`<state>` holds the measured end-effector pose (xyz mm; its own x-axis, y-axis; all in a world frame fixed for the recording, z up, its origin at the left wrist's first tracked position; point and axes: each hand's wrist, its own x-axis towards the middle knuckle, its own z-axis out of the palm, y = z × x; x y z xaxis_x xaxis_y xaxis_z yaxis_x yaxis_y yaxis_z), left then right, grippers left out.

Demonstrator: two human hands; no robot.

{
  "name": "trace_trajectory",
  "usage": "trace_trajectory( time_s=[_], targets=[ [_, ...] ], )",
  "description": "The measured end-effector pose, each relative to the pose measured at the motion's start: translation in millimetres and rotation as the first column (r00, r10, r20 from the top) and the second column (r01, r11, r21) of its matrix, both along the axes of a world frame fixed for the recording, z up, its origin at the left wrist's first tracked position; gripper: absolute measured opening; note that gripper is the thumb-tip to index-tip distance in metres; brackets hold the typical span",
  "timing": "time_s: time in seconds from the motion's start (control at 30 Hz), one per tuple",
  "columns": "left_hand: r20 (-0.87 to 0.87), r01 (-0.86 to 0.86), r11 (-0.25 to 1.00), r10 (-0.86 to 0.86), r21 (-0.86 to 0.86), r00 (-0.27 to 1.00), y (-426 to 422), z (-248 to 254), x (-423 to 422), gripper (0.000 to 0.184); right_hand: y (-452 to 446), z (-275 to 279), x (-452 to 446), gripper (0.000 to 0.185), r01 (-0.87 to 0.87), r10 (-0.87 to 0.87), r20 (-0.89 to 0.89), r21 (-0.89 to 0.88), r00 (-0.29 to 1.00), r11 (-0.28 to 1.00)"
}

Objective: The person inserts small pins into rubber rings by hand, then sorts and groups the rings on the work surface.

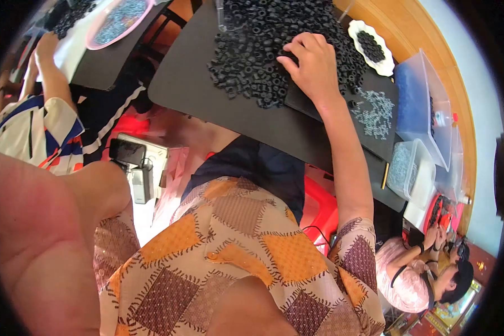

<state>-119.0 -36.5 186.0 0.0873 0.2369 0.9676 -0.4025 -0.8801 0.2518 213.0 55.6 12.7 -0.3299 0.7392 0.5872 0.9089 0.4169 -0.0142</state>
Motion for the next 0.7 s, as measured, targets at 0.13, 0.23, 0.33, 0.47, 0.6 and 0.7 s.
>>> trace_trajectory(
  time_s=[0.13,0.23,0.33,0.47,0.6,0.7],
  targets=[
    [0.001,0.004,1.0,-0.004,-0.016,1.0,1.7,-4.8,13.1,0.047,1.5,-3.3,-0.5,0.023,-0.008,0.008,0.003,0.034,1.0,0.999],
    [0.0,-0.004,0.999,0.004,-0.037,1.0,5.5,-7.7,22.8,0.045,0.1,-4.9,-1.3,0.021,0.006,-0.006,0.016,0.036,1.0,0.999],
    [-0.015,-0.027,0.998,0.026,-0.055,1.0,9.1,-9.6,31.0,0.043,5.6,-2.0,-3.5,0.019,-0.001,0.002,-0.039,0.043,0.999,0.999],
    [-0.041,-0.12,0.986,0.116,-0.116,0.992,20.8,-20.6,39.6,0.04,9.1,12.6,17.0,0.019,0.007,0.003,-0.178,0.057,0.984,0.998],
    [-0.127,-0.267,0.936,0.243,-0.229,0.962,43.0,-41.6,49.0,0.038,11.7,30.8,51.1,0.02,0.11,-0.1,-0.196,0.039,0.975,0.993],
    [-0.245,-0.362,0.878,0.294,-0.314,0.924,62.2,-71.9,50.5,0.037,17.8,27.7,75.5,0.019,0.155,-0.153,-0.126,0.004,0.98,0.988]
  ],
)
